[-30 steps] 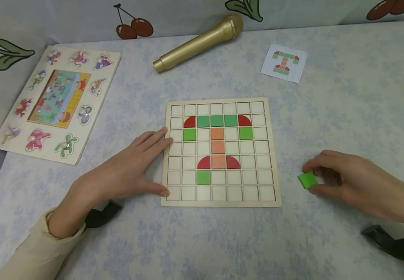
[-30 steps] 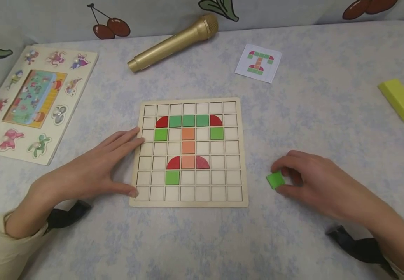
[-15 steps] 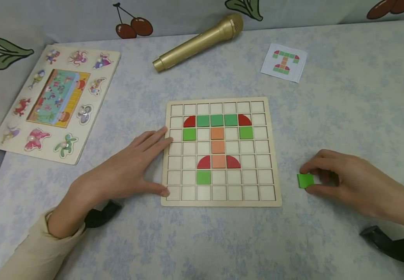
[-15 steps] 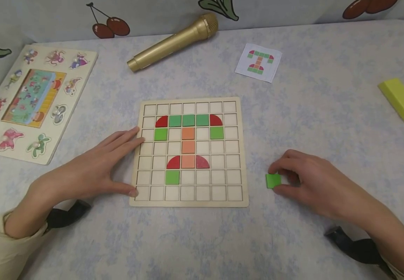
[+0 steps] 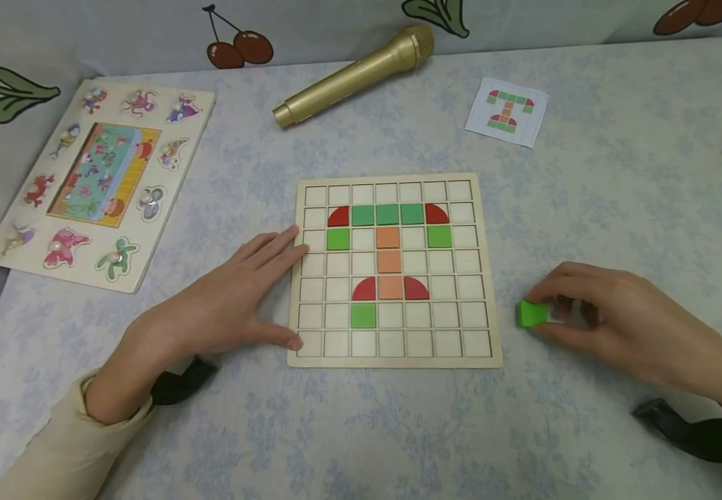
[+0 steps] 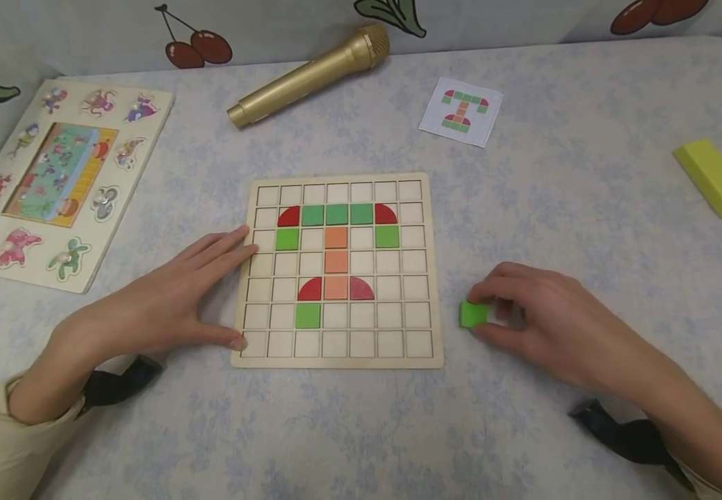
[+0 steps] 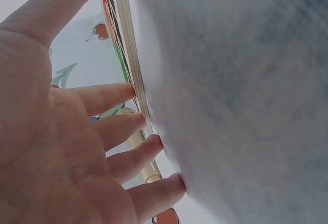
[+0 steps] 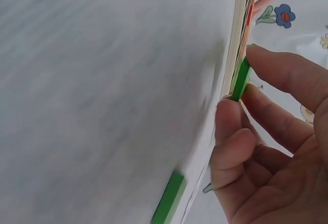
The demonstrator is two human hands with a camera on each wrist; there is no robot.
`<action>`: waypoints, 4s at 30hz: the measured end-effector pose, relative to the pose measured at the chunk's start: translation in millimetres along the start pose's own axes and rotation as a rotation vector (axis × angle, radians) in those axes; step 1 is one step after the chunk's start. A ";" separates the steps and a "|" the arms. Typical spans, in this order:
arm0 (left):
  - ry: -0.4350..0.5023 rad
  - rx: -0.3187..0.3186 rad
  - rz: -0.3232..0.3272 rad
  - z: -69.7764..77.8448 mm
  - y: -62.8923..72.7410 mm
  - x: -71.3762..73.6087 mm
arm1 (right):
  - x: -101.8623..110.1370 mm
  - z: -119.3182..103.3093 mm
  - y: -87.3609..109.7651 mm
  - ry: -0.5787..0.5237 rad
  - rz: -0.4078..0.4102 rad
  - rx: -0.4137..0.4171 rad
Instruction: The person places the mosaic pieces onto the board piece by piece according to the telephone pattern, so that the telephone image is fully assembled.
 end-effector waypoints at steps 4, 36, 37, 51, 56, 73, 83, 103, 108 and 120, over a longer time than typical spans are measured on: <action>0.007 -0.003 0.002 0.2 -0.4 0.5 | -3.1 -13.2 -10.4 -0.077 0.004 0.037; 0.014 0.015 0.005 -0.7 0.4 0.3 | -52.9 -106.2 -89.4 -0.064 -0.207 0.176; 0.014 0.014 0.006 -0.6 0.4 0.3 | -53.6 -106.3 -89.4 -0.059 -0.212 0.175; 0.016 0.010 0.007 -0.4 0.8 -0.1 | -49.9 -103.2 -85.5 -0.067 -0.200 0.189; 0.014 0.012 0.007 -0.5 0.8 -0.1 | -52.3 -100.7 -84.9 -0.075 -0.244 0.158; 0.027 0.013 0.000 0.5 -0.9 -0.5 | -34.9 -89.1 -78.1 -0.126 -0.226 0.159; 0.008 -0.008 -0.002 1.9 -1.4 0.3 | 3.8 -30.5 -44.7 -0.040 -0.212 0.002; 0.005 0.002 -0.003 0.5 0.2 1.2 | 21.5 65.0 25.7 0.147 -0.121 -0.180; 0.007 0.004 -0.007 0.3 0.4 0.9 | 19.9 65.1 25.9 0.164 -0.140 -0.183; -0.006 0.010 -0.014 -1.4 0.5 -0.5 | 19.8 52.5 27.8 0.312 -0.105 -0.070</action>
Point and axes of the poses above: each hand's wrist, its own y-axis away from the middle knuckle, its own x-axis out of the back of the hand, z = x × y, the point moved 5 cm from there along -y, towards the middle knuckle, and after that the axes turned 4 degrees about z, right-handed, at the moved point
